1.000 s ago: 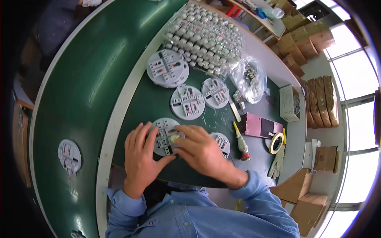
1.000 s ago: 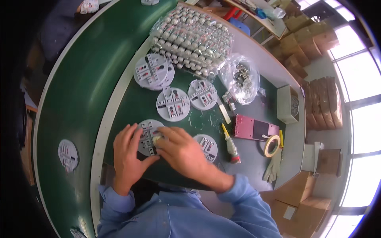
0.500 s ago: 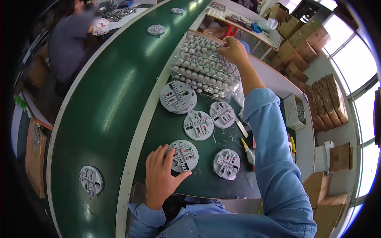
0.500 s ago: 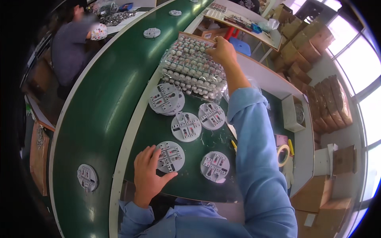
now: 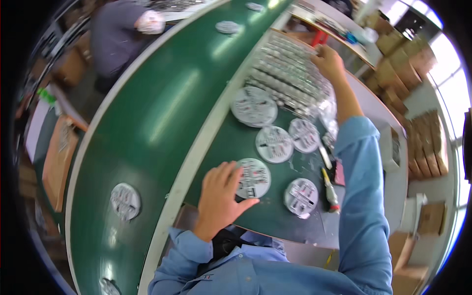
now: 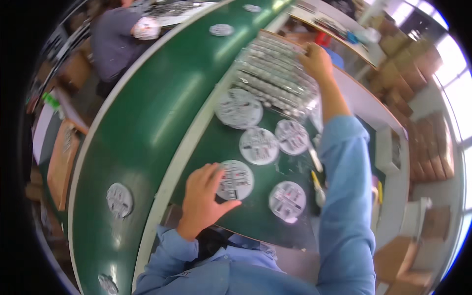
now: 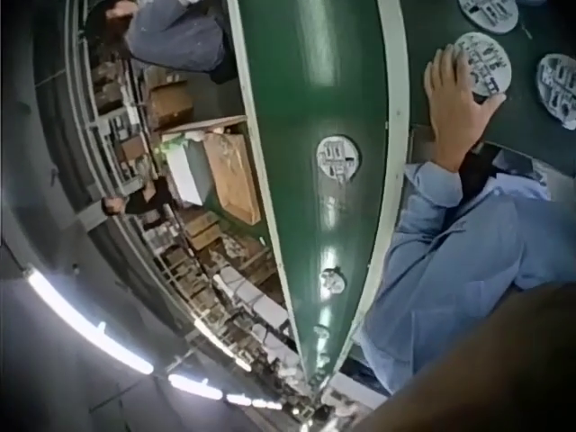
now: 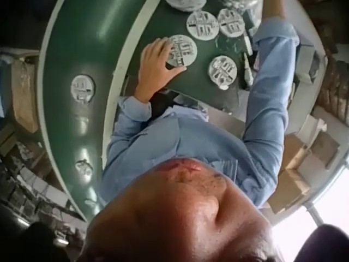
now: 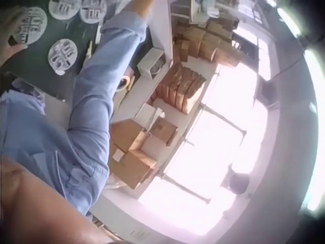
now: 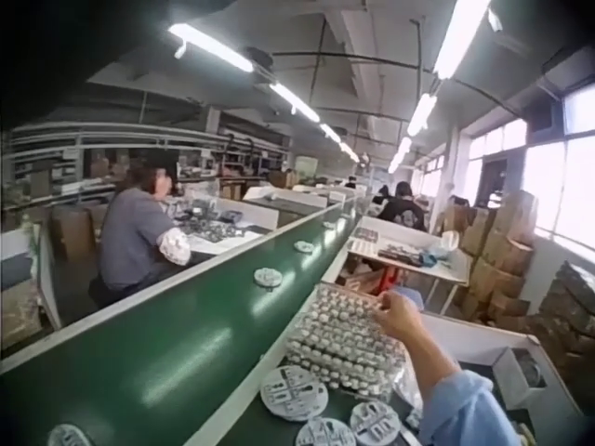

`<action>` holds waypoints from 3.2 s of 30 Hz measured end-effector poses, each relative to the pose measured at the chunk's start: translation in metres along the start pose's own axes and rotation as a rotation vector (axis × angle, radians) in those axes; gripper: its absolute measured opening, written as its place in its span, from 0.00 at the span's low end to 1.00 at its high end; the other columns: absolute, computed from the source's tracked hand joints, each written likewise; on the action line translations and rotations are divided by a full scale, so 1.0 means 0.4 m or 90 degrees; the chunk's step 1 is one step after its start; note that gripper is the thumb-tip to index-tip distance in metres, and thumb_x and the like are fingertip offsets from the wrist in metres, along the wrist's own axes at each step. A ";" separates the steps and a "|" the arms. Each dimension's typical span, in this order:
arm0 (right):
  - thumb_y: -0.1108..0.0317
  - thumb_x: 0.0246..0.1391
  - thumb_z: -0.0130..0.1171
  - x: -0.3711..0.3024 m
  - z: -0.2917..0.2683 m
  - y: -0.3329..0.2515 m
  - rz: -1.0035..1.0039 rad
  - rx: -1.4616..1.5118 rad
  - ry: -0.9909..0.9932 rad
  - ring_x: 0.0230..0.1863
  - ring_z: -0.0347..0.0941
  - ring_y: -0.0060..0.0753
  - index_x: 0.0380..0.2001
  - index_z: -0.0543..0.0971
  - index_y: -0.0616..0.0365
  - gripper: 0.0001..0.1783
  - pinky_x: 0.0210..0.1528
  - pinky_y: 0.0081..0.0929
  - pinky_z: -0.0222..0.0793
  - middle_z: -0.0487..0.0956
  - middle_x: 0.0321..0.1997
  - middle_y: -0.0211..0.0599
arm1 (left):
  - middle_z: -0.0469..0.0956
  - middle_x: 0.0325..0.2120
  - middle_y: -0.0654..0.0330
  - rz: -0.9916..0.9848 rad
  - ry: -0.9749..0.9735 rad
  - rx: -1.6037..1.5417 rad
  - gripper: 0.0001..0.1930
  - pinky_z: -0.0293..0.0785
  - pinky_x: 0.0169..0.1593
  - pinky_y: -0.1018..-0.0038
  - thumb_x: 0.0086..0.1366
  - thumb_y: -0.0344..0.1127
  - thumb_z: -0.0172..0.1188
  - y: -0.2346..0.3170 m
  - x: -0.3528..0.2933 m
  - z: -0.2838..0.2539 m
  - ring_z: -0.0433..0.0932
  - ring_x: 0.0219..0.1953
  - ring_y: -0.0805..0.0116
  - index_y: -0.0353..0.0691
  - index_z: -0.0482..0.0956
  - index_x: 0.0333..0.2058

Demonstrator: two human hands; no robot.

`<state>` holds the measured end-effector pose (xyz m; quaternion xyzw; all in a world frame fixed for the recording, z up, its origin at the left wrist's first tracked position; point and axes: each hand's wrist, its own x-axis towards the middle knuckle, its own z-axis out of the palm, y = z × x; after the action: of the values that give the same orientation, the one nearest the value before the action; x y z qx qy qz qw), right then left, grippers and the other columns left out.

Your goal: Assembling components onto circular electronic circuit boards at a factory workbench.

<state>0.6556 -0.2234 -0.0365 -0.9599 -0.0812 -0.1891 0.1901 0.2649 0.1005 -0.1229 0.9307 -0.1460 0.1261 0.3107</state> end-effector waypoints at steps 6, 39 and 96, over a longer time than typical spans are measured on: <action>0.48 0.53 0.74 0.008 -0.001 0.202 -0.023 -0.062 0.047 0.39 0.82 0.51 0.37 0.83 0.63 0.26 0.45 0.47 0.75 0.84 0.35 0.52 | 0.73 0.66 0.45 0.001 0.041 -0.048 0.46 0.66 0.71 0.47 0.51 0.55 0.82 0.026 -0.023 0.051 0.71 0.68 0.40 0.36 0.75 0.64; 0.76 0.56 0.71 -0.795 -0.070 -0.442 -0.224 0.314 -0.262 0.43 0.82 0.55 0.49 0.80 0.62 0.18 0.46 0.45 0.79 0.84 0.41 0.47 | 0.79 0.62 0.48 -0.055 0.015 -0.060 0.55 0.67 0.71 0.52 0.45 0.40 0.87 -0.038 -0.031 0.000 0.73 0.69 0.44 0.36 0.69 0.72; 0.70 0.56 0.78 -0.844 -0.024 -0.520 -0.079 0.308 -0.279 0.44 0.89 0.48 0.55 0.79 0.56 0.25 0.45 0.35 0.83 0.87 0.44 0.50 | 0.82 0.54 0.50 -0.030 0.098 -0.202 0.37 0.84 0.54 0.61 0.50 0.26 0.81 -0.054 -0.033 0.016 0.83 0.53 0.49 0.37 0.81 0.62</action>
<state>0.2959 -0.0653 -0.0917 -0.8982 -0.2206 0.0352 0.3787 0.2613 0.1155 -0.1437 0.8608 -0.1182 0.1653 0.4667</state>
